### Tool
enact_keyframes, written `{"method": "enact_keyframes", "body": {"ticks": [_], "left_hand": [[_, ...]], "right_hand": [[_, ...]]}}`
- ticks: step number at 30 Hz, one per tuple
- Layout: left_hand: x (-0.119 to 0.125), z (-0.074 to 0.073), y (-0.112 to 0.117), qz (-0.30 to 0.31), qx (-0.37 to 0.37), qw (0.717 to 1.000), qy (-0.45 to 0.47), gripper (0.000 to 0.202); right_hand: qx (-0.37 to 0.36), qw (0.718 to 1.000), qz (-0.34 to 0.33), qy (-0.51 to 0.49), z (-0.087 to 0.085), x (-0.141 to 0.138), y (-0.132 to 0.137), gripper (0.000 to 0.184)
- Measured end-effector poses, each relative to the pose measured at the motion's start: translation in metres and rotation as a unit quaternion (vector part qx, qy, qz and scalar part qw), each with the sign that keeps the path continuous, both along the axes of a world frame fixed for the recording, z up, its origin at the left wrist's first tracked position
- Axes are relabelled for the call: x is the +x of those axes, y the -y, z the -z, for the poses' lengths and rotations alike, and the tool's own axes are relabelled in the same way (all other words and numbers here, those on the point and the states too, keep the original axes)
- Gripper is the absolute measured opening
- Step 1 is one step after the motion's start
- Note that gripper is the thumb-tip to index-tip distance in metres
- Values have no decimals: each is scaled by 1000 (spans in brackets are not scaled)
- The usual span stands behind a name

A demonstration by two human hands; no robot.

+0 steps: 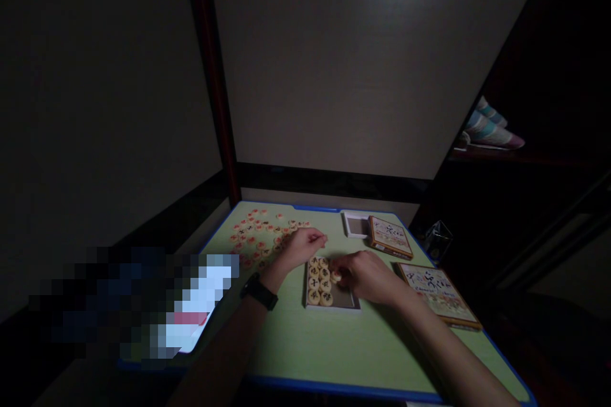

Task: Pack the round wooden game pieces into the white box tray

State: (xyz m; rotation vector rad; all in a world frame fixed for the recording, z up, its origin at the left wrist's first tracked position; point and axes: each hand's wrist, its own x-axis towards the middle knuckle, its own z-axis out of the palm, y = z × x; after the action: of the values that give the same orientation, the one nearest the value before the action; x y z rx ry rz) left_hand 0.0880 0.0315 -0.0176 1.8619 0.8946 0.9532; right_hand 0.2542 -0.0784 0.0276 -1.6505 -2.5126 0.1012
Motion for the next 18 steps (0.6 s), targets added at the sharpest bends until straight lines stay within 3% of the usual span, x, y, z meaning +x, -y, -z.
{"method": "enact_keyframes", "body": {"ticks": [5,13,18], "left_hand": [[1,-2,5,-6,23,999,-30,19],[-3,-18,21,-48,104,973,-201,25],[-2,-21,25,-45,120,965,-229,27]], "right_hand": [[0,1000,6,14,1,-1,1,20],[1,1000,1,12,1,-2,2,18],[9,1000,9,11,4,-2,0,14]]}}
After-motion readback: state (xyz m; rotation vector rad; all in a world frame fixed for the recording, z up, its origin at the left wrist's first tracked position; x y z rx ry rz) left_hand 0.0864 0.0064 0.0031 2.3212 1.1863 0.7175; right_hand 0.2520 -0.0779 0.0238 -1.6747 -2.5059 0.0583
